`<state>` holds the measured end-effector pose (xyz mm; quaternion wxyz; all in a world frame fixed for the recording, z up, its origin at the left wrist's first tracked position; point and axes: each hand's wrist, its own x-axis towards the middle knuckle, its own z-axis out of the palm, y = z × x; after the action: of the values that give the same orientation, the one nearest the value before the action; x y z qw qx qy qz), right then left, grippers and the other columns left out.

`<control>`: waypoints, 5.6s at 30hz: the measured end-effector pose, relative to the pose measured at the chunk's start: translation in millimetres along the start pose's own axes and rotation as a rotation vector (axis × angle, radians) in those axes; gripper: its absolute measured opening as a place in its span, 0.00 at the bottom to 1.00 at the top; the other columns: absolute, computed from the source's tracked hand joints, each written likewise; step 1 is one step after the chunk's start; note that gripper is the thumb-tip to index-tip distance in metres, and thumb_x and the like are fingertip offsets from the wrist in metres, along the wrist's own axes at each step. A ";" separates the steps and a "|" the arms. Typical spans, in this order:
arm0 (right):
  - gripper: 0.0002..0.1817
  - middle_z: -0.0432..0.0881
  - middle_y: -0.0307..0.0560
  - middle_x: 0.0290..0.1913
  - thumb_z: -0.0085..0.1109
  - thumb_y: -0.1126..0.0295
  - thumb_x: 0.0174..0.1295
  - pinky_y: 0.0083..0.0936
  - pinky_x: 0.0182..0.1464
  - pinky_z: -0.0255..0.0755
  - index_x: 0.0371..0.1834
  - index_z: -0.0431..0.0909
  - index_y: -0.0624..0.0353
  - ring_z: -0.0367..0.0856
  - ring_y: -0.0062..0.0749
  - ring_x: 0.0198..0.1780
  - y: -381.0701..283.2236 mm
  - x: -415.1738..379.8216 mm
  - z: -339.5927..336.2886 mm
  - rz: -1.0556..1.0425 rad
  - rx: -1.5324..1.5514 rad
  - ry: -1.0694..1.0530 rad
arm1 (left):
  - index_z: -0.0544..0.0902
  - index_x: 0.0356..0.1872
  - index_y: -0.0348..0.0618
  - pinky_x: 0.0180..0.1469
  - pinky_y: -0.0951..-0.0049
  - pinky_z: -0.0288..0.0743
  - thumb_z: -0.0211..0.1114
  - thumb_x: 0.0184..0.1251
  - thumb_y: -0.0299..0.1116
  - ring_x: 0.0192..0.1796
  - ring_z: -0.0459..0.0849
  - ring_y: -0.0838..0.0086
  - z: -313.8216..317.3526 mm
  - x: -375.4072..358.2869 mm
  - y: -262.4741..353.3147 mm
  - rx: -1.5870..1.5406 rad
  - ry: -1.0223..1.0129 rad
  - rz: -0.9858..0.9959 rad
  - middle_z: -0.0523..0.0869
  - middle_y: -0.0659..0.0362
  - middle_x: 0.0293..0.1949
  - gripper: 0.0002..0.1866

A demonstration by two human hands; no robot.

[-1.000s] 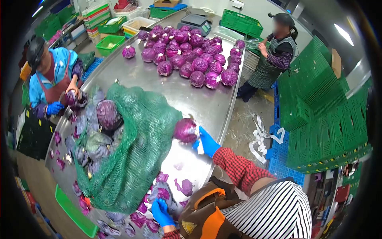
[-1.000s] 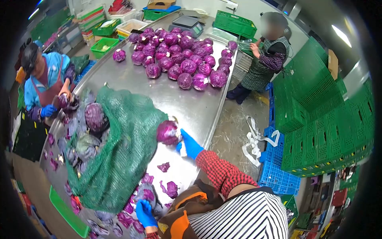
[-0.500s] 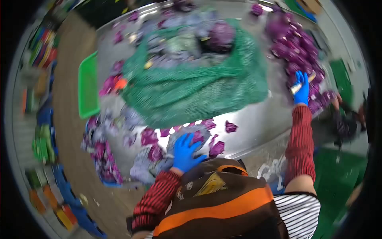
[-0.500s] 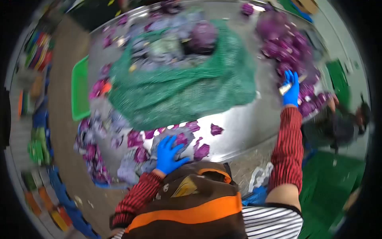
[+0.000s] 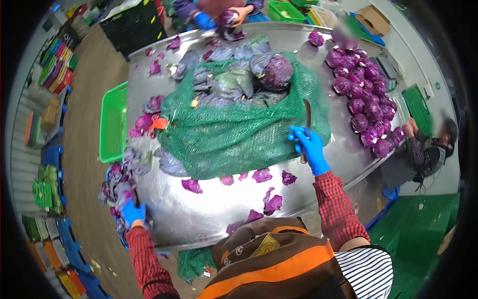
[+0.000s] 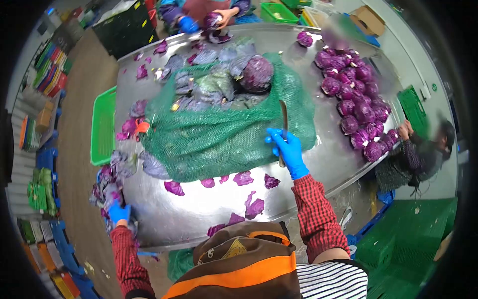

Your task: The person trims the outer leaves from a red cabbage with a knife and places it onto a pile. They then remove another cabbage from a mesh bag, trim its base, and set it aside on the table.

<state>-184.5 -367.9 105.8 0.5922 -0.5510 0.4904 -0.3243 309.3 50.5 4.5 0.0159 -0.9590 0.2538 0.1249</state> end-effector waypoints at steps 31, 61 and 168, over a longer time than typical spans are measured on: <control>0.25 0.72 0.36 0.27 0.66 0.43 0.56 0.22 0.26 0.69 0.35 0.75 0.55 0.72 0.22 0.24 -15.8 172.5 20.9 0.258 0.341 0.184 | 0.75 0.55 0.40 0.61 0.70 0.67 0.72 0.57 0.47 0.56 0.75 0.69 -74.6 91.1 634.3 -1.253 -0.463 0.830 0.78 0.55 0.53 0.30; 0.17 0.82 0.33 0.36 0.58 0.56 0.67 0.12 0.26 0.65 0.50 0.82 0.55 0.67 0.12 0.23 68.7 -137.0 315.6 0.499 -0.377 -0.837 | 0.77 0.52 0.34 0.57 0.65 0.71 0.72 0.59 0.32 0.50 0.78 0.66 68.7 -153.8 39.2 -1.233 0.432 -0.340 0.81 0.53 0.48 0.22; 0.25 0.84 0.52 0.39 0.43 0.52 0.72 0.41 0.36 0.76 0.65 0.68 0.54 0.83 0.48 0.37 44.9 -161.3 325.3 -0.538 -1.017 -0.878 | 0.67 0.65 0.33 0.60 0.69 0.71 0.73 0.58 0.36 0.61 0.72 0.69 10.8 -144.1 80.0 -1.618 0.018 -0.291 0.73 0.49 0.59 0.36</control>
<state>63.9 -101.7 69.5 0.3047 -0.9394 0.1447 0.0607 146.5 51.4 32.3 -0.6664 -0.6982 -0.0414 0.2581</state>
